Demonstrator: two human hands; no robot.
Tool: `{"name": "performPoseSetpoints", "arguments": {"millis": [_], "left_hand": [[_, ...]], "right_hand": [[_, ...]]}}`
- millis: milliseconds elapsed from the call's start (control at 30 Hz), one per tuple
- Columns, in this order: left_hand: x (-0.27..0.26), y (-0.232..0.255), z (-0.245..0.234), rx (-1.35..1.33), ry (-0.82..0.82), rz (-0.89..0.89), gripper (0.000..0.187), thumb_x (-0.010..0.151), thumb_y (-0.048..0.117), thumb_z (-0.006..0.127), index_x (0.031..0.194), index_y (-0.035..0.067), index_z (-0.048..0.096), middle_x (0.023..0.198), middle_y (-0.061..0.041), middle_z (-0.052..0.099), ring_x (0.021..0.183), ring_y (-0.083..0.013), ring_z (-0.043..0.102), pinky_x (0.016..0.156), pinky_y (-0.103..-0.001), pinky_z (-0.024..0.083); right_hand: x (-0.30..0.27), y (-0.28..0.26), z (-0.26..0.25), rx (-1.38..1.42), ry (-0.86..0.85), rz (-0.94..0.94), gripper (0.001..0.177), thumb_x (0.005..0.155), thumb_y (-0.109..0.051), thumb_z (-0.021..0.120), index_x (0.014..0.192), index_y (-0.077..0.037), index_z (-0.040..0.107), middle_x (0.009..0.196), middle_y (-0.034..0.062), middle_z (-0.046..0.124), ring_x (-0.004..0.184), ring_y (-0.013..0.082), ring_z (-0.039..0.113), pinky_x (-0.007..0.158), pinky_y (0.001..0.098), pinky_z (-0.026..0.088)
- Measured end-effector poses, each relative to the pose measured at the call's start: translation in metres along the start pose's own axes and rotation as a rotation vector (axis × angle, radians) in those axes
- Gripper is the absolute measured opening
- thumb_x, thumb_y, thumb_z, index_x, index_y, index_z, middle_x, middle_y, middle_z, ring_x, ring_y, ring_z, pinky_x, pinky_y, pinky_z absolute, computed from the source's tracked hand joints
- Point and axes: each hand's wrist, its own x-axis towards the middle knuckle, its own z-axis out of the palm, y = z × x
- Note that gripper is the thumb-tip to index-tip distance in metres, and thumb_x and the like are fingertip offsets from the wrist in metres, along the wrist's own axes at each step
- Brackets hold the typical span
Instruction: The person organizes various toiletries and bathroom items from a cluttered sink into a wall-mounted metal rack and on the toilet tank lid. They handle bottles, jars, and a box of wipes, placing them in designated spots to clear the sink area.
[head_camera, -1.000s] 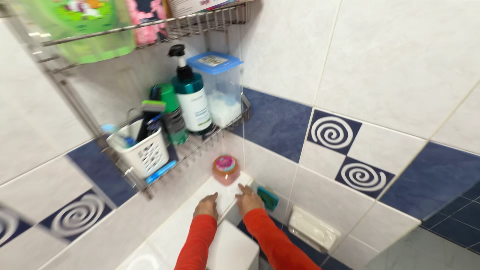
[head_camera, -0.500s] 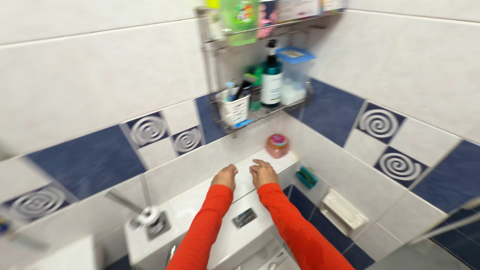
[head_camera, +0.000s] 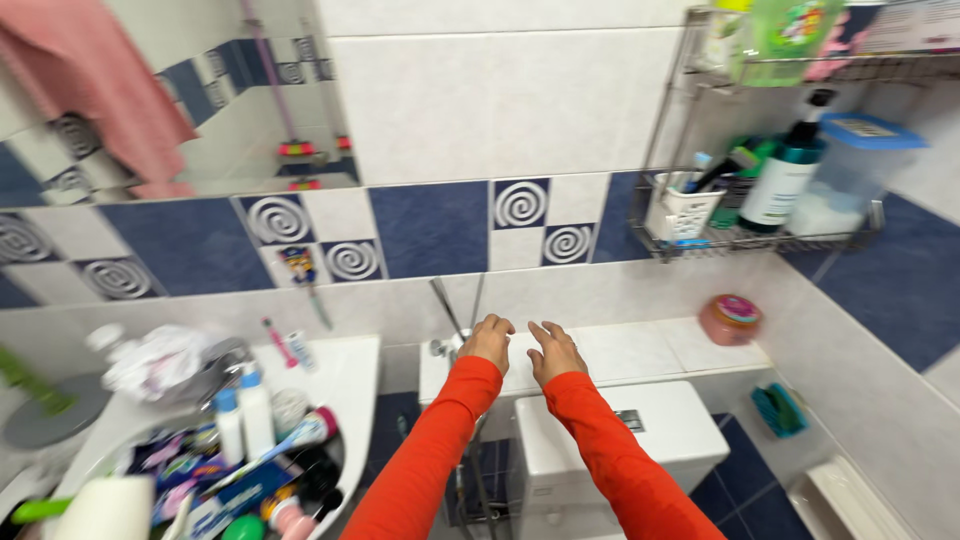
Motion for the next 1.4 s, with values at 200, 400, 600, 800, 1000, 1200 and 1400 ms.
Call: {"name": "performPoseSetpoints", "arguments": {"millis": [200,400,600,800,1000,1200,1400], "left_hand": [[-0.043,-0.049,-0.046,0.069,0.049,-0.124,0.013,0.092,0.009,0.064,0.102,0.015,0.07,0.116,0.002,0.063,0.115,-0.0229,0.06,0.091,-0.042,0.055],[-0.082,-0.088,-0.073,0.081,0.133,-0.193,0.013,0.09,0.007,0.064,0.098,0.014,0.072,0.114,0.001,0.064,0.113,-0.0228,0.062,0.088,-0.04,0.055],[-0.108,-0.122,-0.091,0.148,0.162,-0.27,0.008,0.093,0.015,0.065,0.094,0.015,0.073,0.105,-0.001,0.067,0.107,-0.0243,0.064,0.086,-0.041,0.056],[-0.134,-0.157,-0.11,0.273,0.146,-0.305,0.013,0.093,0.027,0.068,0.091,0.015,0.074,0.1,-0.003,0.069,0.1,-0.027,0.065,0.085,-0.043,0.055],[-0.175,-0.199,-0.14,0.376,0.104,-0.416,0.014,0.087,0.028,0.072,0.087,0.015,0.074,0.098,-0.005,0.069,0.101,-0.029,0.065,0.087,-0.044,0.054],[-0.209,-0.23,-0.162,0.439,0.129,-0.526,0.011,0.09,0.024,0.069,0.092,0.014,0.073,0.101,-0.005,0.07,0.102,-0.0287,0.065,0.088,-0.044,0.054],[-0.219,-0.232,-0.169,0.421,0.128,-0.604,0.009,0.092,0.021,0.067,0.095,0.014,0.073,0.102,-0.004,0.069,0.103,-0.0284,0.065,0.089,-0.043,0.054]], "right_hand": [[-0.007,-0.053,0.03,0.063,-0.045,-0.141,0.053,0.091,-0.016,0.069,0.142,-0.025,0.057,0.149,0.0052,0.051,0.13,0.0301,0.055,0.102,0.0407,0.052],[-0.016,-0.097,0.055,0.131,-0.103,-0.264,0.051,0.091,-0.014,0.07,0.14,-0.02,0.059,0.146,0.0084,0.053,0.121,0.0315,0.061,0.101,0.04,0.053],[-0.027,-0.131,0.074,0.227,-0.136,-0.336,0.043,0.089,-0.009,0.071,0.131,-0.015,0.066,0.137,0.0075,0.061,0.107,0.0303,0.069,0.095,0.0389,0.055],[-0.032,-0.148,0.096,0.287,-0.131,-0.464,0.027,0.087,-0.008,0.073,0.114,-0.01,0.076,0.12,0.0086,0.071,0.101,0.0308,0.07,0.09,0.038,0.057],[-0.038,-0.165,0.118,0.309,-0.225,-0.458,0.014,0.087,-0.01,0.073,0.099,-0.009,0.08,0.108,0.0072,0.076,0.093,0.0263,0.074,0.084,0.0357,0.06],[-0.046,-0.181,0.129,0.308,-0.27,-0.469,0.011,0.087,-0.01,0.073,0.095,-0.009,0.081,0.103,0.0078,0.077,0.087,0.0261,0.076,0.082,0.0357,0.061],[-0.055,-0.197,0.135,0.302,-0.291,-0.47,0.012,0.088,-0.011,0.073,0.097,-0.009,0.081,0.103,0.008,0.076,0.087,0.0267,0.075,0.082,0.0361,0.06]]}}
